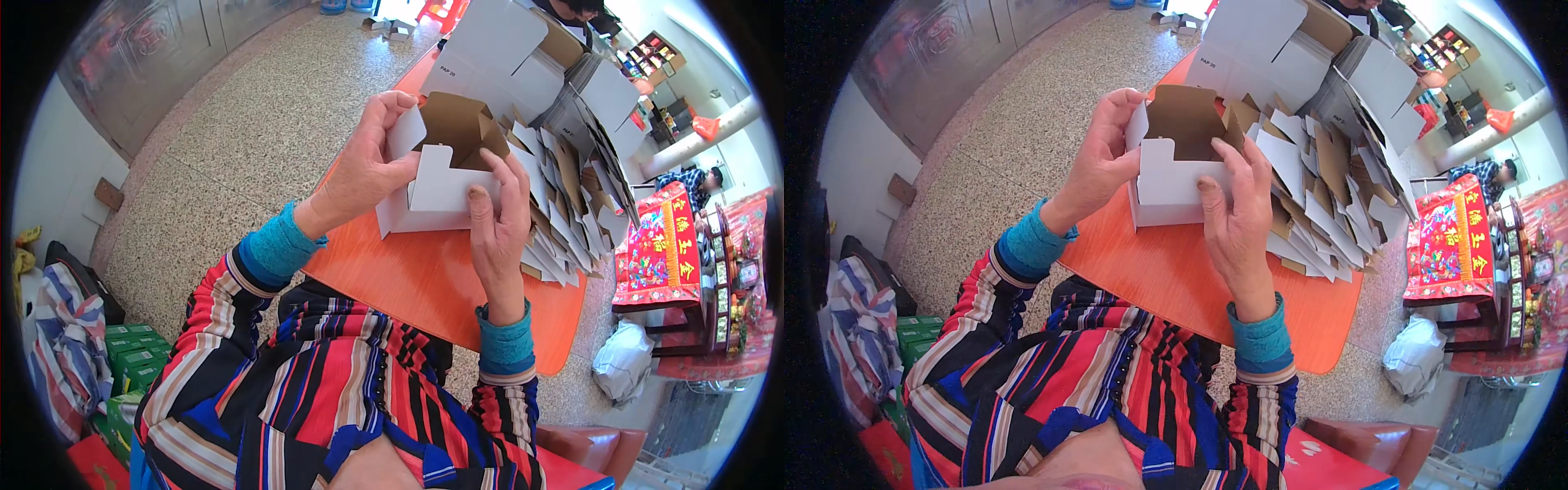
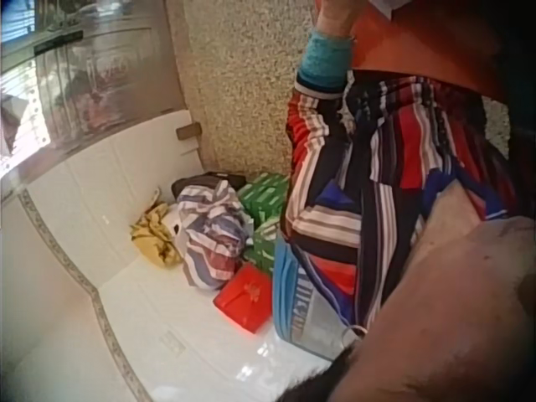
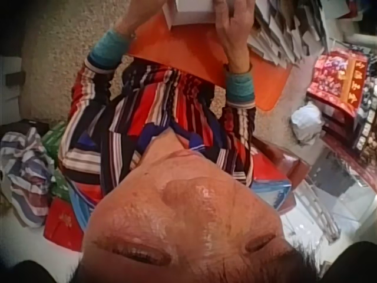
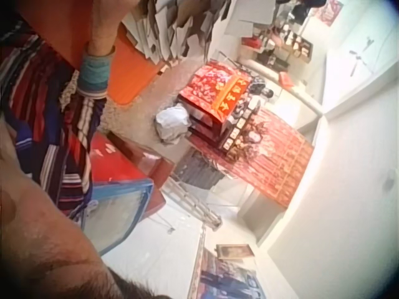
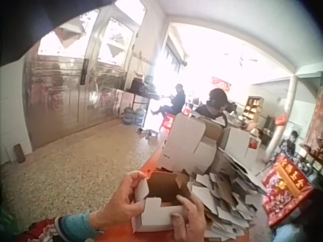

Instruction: The person folds and assembles flat cardboard sheets into small boxes by hand, tucking in the flaps.

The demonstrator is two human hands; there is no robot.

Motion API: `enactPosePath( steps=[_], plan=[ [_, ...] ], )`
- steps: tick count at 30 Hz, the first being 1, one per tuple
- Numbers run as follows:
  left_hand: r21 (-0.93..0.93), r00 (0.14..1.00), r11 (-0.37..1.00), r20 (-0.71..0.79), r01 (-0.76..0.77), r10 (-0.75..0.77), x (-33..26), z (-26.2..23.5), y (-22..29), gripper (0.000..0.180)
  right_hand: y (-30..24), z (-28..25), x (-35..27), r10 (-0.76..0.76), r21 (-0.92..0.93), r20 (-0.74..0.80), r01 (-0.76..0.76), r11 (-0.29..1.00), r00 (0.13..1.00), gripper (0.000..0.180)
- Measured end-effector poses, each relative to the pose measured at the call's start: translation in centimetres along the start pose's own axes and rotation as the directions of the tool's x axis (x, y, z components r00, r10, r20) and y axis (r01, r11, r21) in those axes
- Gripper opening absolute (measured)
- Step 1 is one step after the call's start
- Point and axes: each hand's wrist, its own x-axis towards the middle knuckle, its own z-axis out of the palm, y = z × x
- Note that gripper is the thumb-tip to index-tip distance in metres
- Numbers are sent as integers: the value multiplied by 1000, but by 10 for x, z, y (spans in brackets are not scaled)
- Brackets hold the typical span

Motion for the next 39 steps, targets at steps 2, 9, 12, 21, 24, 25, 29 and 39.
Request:
enactPosePath(
  steps=[2, 9, 12, 21, 24, 25, 29, 39],
  plan=[
    [-5, 1000, 1000, -6, -11, 11, -1, -1, -2, 52, -1, 0, 0, 11, 8, 3, -11, 1000, 1000, 31],
    [111, 997, 993, 60, 41, -48, 2, -9, 7, 49, 5, -4, 0, 17, 3, 67, -18, 1000, 998, 38],
    [165, 993, 984, 84, 64, -78, 4, -12, 8, 48, 4, -3, 2, 6, 20, 78, -8, 1000, 997, 42],
    [136, 994, 988, 73, 75, -85, 3, -21, 12, 50, 0, -5, 0, 109, 223, 76, -124, 967, 991, 57],
    [209, 995, 977, 78, 52, -70, 2, -30, 20, 50, -5, -2, -5, 143, 331, 116, -174, 927, 983, 56],
    [233, 995, 971, 80, 45, -66, 2, -31, 21, 51, -6, -1, -6, 153, 366, 130, -191, 911, 980, 56],
    [252, 994, 967, 97, 25, -51, 0, -33, 19, 51, -5, 6, -8, 151, 446, 77, -170, 879, 986, 54],
    [265, 977, 960, 164, 87, -133, -1, -36, 30, 57, -4, 0, 2, 184, 270, 202, -236, 934, 962, 33]
  ],
)
